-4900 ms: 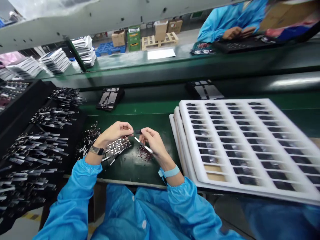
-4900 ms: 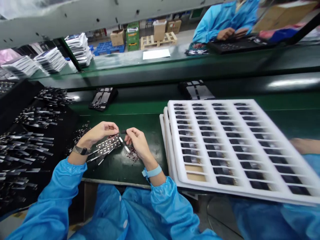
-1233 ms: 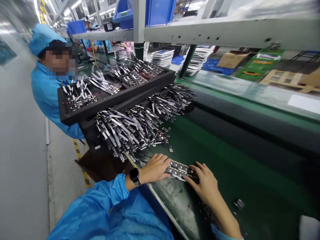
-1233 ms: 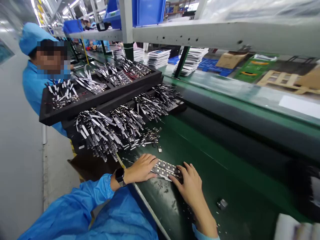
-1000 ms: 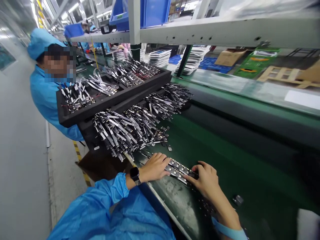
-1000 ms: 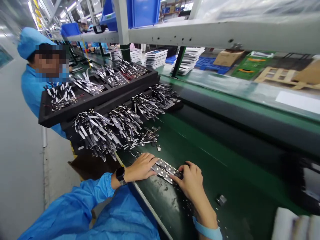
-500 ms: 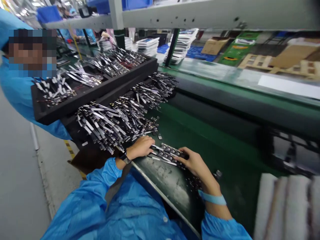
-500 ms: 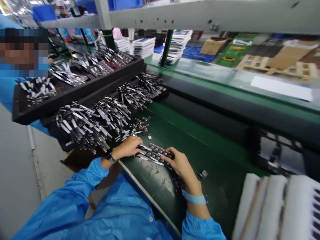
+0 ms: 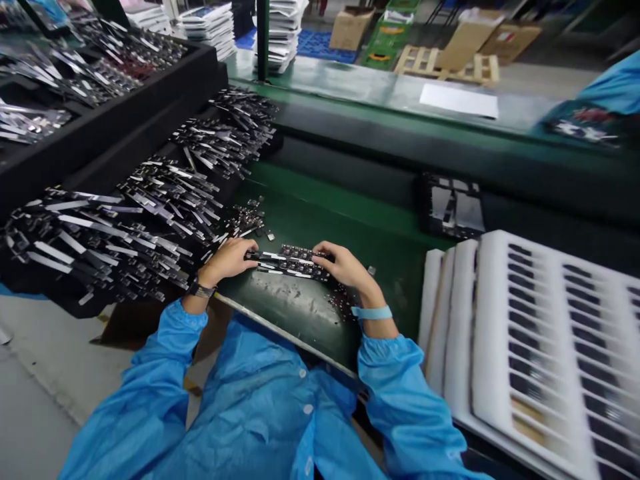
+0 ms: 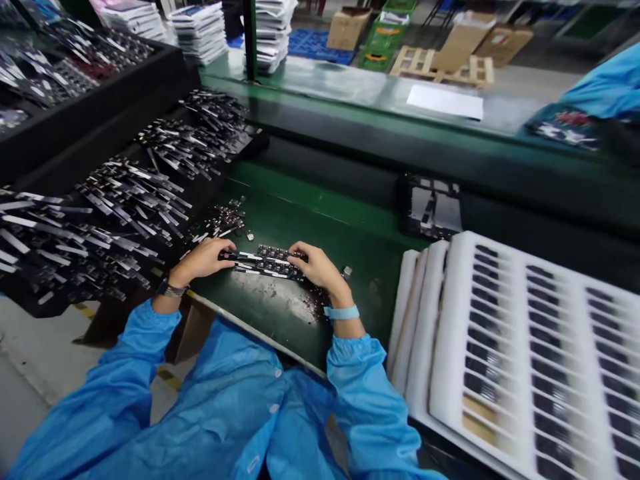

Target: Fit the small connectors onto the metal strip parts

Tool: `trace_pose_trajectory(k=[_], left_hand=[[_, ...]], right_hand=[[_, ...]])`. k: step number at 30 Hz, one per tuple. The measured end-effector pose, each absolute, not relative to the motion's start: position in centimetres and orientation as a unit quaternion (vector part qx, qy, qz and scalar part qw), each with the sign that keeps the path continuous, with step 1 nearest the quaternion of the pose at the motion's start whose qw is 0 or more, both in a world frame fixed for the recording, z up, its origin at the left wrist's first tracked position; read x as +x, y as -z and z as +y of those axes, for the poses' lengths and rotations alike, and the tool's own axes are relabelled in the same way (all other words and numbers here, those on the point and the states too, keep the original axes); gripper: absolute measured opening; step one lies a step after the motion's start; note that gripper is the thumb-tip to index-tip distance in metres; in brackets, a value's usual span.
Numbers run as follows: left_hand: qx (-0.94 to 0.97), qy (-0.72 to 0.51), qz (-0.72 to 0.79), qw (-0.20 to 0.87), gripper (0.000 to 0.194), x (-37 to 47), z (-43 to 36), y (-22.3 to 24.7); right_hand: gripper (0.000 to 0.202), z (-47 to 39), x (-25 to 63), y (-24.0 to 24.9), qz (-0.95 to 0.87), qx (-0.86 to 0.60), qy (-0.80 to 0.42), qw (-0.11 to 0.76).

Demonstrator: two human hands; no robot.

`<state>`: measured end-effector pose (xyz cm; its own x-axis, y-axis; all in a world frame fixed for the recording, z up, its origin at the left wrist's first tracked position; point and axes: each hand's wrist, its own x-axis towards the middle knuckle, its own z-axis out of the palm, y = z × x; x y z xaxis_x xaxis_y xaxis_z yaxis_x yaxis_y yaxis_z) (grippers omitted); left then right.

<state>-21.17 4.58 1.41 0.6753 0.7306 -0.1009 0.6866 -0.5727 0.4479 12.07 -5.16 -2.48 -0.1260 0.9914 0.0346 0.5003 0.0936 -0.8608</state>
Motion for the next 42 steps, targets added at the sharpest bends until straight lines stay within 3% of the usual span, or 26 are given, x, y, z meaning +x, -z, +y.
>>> trace_pose_trajectory(k=[5,12,20,25,29,34,38,42], left_hand=[[0.894,-0.078,0.347,0.272,0.02,-20.5,5.2,-1.2],[0.843,-0.055,0.329,0.422,0.015,-19.0,5.7,-1.4],[0.867,-0.005,0.352,0.353,0.009,-18.8,6.1,-3.6],[0.85,0.033,0.377,0.366,0.016,-19.1,6.3,-3.8],[0.868,0.057,0.4,0.288,0.021,-20.0,6.6,-3.5],[0.91,-0.048,0.352,0.215,0.032,-18.1,5.4,-3.3],[0.916,-0.064,0.305,0.254,0.041,-13.5,4.2,-2.2],[0.915,-0.002,0.294,0.276,0.029,-10.7,4.4,-0.6]], right_hand=[[0.019,-5.0,12.2,2.4,-0.662,-0.541,-0.38,0.354],[0.019,-5.4,12.4,1.9,-0.656,-0.52,-0.412,0.36],[0.023,-5.0,12.9,2.3,-0.654,-0.511,-0.438,0.346],[0.027,-4.7,13.2,2.1,-0.659,-0.512,-0.441,0.33],[0.022,-4.7,12.9,2.0,-0.664,-0.535,-0.408,0.326],[0.019,-4.8,11.9,2.0,-0.664,-0.558,-0.377,0.326],[0.017,-5.0,11.2,2.0,-0.666,-0.559,-0.371,0.326],[0.021,-5.5,11.7,2.3,-0.654,-0.569,-0.37,0.336]])
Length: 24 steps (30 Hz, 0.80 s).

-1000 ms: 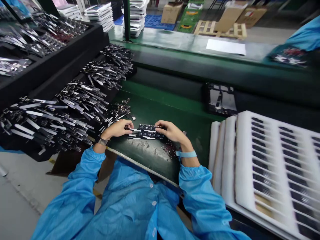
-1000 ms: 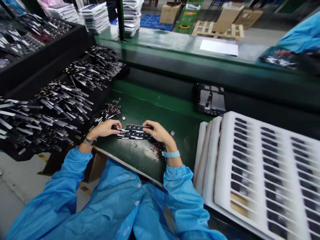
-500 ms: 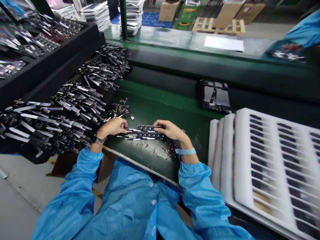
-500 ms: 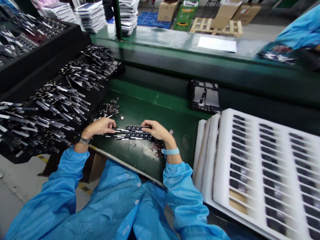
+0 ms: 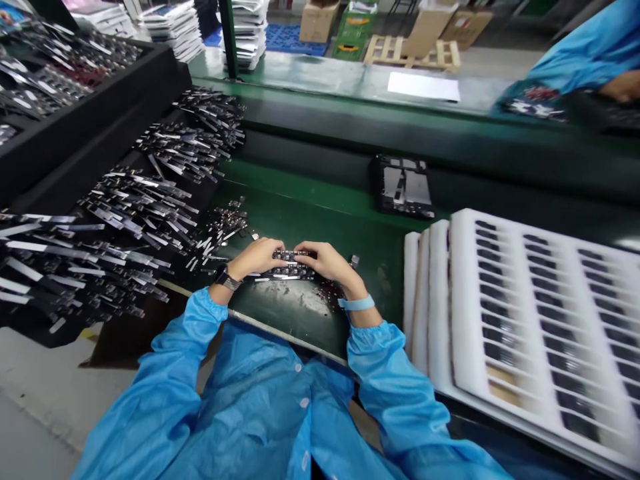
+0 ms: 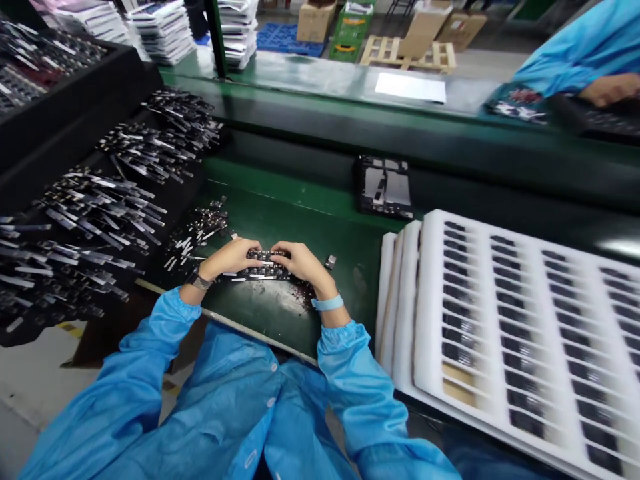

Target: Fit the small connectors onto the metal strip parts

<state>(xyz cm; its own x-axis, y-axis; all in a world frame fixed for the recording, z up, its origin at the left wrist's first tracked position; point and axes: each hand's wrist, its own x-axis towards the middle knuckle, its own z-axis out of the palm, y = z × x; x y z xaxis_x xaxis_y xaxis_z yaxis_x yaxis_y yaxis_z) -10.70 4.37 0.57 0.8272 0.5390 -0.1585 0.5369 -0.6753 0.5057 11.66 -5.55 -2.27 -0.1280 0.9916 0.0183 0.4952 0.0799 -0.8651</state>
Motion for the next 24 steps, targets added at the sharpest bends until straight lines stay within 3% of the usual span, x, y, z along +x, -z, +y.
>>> trace_pose_trajectory(k=[15,24], left_hand=[[0.907,-0.012,0.3,0.296,0.021,-10.41,4.64,0.3],[0.874,-0.041,0.285,0.392,0.02,-10.8,4.96,-0.58]], right_hand=[[0.024,-6.05,12.54,2.96,-0.612,-0.591,-0.391,0.35],[0.029,-6.41,12.89,2.85,-0.588,-0.583,-0.42,0.371]])
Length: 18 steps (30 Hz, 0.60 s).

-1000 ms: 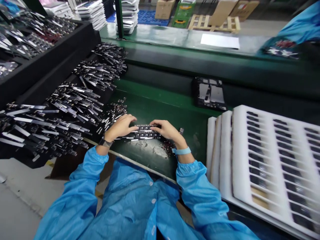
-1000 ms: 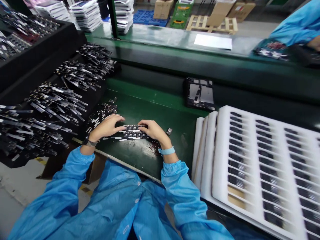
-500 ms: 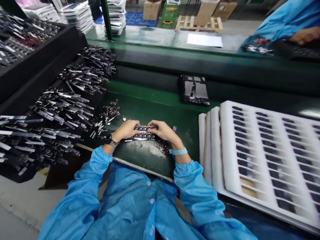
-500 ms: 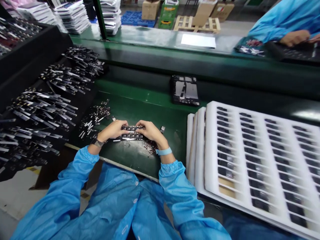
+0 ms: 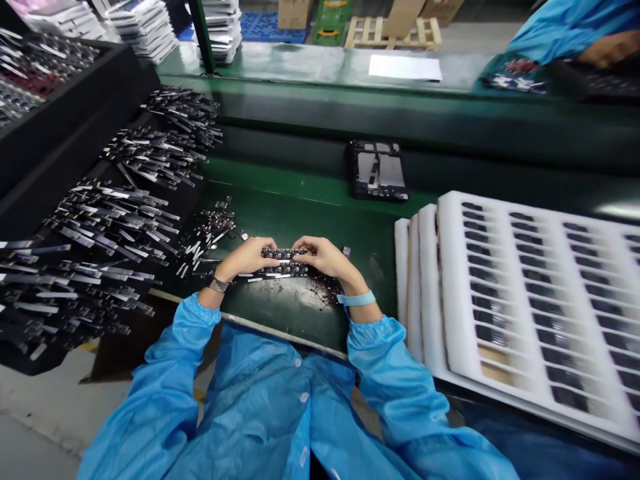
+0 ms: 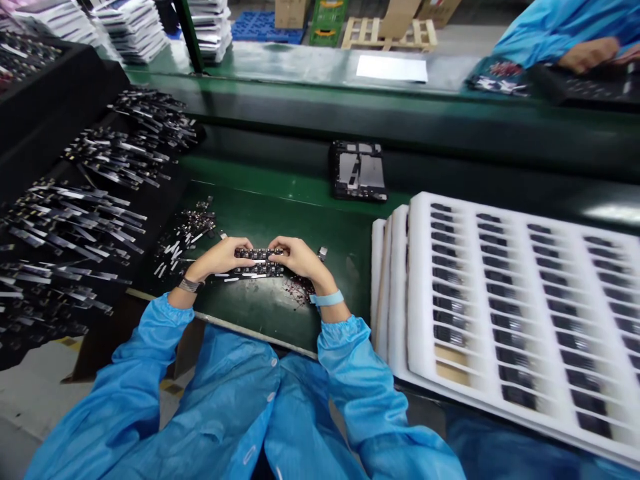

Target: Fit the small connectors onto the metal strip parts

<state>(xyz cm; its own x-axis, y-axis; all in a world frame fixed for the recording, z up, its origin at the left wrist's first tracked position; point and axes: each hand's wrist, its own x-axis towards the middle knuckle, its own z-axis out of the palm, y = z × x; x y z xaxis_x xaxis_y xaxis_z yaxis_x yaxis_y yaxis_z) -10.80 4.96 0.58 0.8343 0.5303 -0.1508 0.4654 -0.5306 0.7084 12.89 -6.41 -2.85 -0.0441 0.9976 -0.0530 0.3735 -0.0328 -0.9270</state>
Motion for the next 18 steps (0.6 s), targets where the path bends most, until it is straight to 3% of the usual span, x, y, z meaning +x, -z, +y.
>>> trace_pose_trajectory(k=[5,10,12,15,18], left_hand=[[0.868,-0.069,0.286,0.4,0.011,-10.8,4.6,-1.4],[0.885,-0.063,0.266,0.377,0.015,-10.1,3.9,-3.3],[0.895,-0.123,0.279,0.327,0.018,-10.0,3.4,-4.8],[0.856,-0.306,0.344,0.234,0.019,-10.3,1.7,-6.8],[0.768,-0.408,0.419,0.262,0.023,-11.2,-1.1,-6.8]], right_hand=[[0.03,-6.6,12.7,2.3,-0.573,-0.56,-0.45,0.395],[0.043,-7.1,12.7,1.3,-0.585,-0.542,-0.493,0.348],[0.046,-7.2,12.9,1.0,-0.568,-0.541,-0.497,0.371],[0.051,-7.3,13.3,0.8,-0.502,-0.554,-0.491,0.447],[0.055,-7.4,13.5,0.6,-0.441,-0.552,-0.491,0.51]])
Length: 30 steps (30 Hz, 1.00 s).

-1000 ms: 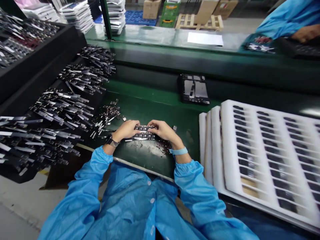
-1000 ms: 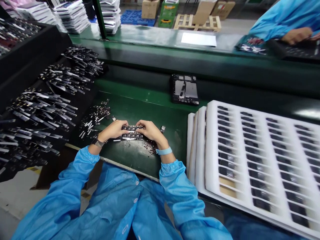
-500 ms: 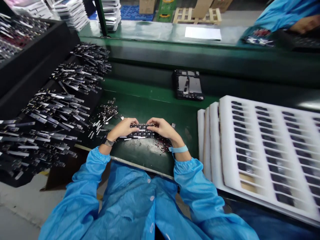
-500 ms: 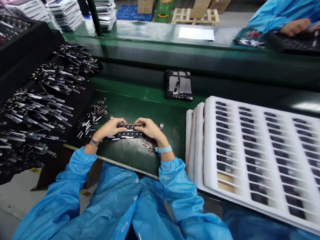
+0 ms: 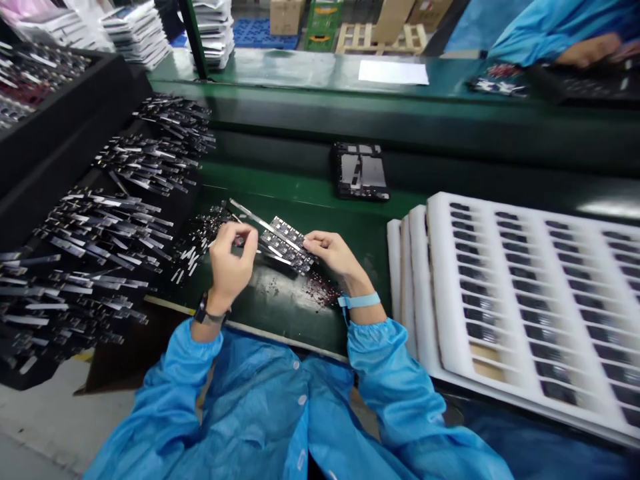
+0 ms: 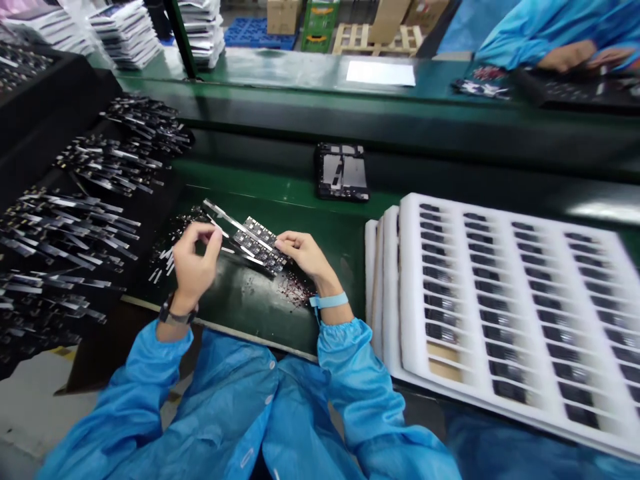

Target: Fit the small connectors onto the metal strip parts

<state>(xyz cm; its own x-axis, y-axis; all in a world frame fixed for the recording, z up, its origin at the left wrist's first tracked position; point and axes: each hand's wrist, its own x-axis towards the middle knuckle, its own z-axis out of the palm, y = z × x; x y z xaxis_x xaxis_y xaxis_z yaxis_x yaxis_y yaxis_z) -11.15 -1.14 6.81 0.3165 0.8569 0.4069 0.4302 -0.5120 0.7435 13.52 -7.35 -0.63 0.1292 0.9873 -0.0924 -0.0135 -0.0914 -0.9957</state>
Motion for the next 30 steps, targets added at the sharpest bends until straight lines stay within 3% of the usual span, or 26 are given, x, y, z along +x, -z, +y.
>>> trace_pose_trajectory(k=[5,9,13,18,22,30], left_hand=[[0.67,-0.245,0.432,0.552,0.035,-11.7,-6.1,-2.3],[0.602,-0.224,0.409,0.648,0.049,-10.9,-8.3,-0.2],[0.597,-0.249,0.398,0.651,0.048,-10.1,-9.2,-0.5],[0.598,-0.375,0.363,0.608,0.046,-8.6,-8.1,-1.8],[0.575,-0.469,0.374,0.556,0.036,-7.3,-4.2,-2.5],[0.528,-0.423,0.359,0.643,0.048,-6.4,0.7,-1.3]], right_hand=[[0.058,-7.7,13.6,0.4,-0.393,-0.524,-0.53,0.539],[0.056,-8.3,14.0,0.4,-0.387,-0.494,-0.578,0.521],[0.059,-8.7,14.2,0.6,-0.384,-0.467,-0.611,0.511],[0.052,-8.4,12.7,0.7,-0.33,-0.433,-0.589,0.597],[0.048,-7.8,10.8,0.6,-0.312,-0.434,-0.576,0.619],[0.057,-6.8,8.7,1.2,-0.359,-0.514,-0.5,0.598]])
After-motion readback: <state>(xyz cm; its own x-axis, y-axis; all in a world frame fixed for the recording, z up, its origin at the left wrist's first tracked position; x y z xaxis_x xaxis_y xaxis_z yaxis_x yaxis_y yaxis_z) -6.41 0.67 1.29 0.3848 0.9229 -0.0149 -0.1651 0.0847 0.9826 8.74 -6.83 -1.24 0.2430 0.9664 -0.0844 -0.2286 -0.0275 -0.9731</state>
